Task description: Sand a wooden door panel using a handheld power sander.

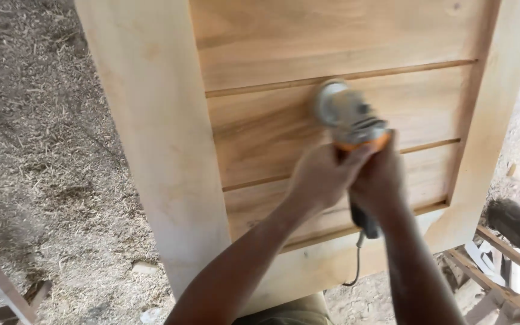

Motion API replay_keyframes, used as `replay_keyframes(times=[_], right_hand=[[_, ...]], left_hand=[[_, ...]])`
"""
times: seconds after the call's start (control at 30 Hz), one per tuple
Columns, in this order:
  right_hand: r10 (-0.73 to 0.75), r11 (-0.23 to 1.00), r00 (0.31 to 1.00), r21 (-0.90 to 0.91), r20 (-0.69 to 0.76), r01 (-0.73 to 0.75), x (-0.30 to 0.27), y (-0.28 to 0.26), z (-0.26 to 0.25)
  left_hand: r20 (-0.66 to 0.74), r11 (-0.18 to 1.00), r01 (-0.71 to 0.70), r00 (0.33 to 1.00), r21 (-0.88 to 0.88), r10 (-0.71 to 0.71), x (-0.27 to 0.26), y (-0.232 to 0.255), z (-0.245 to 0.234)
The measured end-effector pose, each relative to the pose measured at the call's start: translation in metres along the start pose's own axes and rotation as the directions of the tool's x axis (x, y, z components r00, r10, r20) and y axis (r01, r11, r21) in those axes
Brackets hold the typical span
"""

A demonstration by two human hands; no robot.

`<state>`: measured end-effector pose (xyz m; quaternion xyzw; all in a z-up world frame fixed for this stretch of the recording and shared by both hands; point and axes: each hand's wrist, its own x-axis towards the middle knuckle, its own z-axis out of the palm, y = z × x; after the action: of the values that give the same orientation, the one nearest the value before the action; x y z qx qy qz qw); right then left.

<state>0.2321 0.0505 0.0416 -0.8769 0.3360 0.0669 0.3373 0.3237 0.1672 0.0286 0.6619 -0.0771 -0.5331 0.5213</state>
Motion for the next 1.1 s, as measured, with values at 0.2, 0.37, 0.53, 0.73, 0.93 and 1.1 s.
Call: replay_keyframes(times=[0.2,0.37,0.53,0.73,0.93,1.1], right_hand=[[0.028,0.994,0.999,-0.103,-0.022,-0.03,-0.003,-0.037,0.013],[-0.033,0.982,0.996,-0.183,0.08,0.047,-0.01,-0.084,0.06],[0.037,0.993,0.984,-0.121,0.173,-0.016,0.006,-0.12,0.054],[0.084,0.987,0.973,-0.149,0.213,-0.053,0.031,-0.088,0.014],[0.118,0.984,0.99,-0.146,0.074,-0.106,0.049,-0.011,-0.035],[0.295,0.929,0.955,-0.233,0.006,-0.286,0.07,0.039,-0.08]], left_hand=[[-0.02,0.997,-0.072,0.997,0.029,0.072,-0.013,-0.004,-0.025],[-0.195,0.999,-0.03,0.98,-0.011,0.027,-0.056,-0.03,-0.078],[-0.299,0.992,-0.118,0.949,-0.042,0.1,-0.056,-0.032,-0.088],[-0.254,0.994,-0.082,0.965,-0.071,0.062,-0.02,-0.01,-0.047],[-0.189,0.989,-0.147,0.972,-0.026,0.14,0.037,0.011,0.028],[-0.16,0.97,-0.235,0.962,-0.061,0.223,0.088,0.034,0.089]])
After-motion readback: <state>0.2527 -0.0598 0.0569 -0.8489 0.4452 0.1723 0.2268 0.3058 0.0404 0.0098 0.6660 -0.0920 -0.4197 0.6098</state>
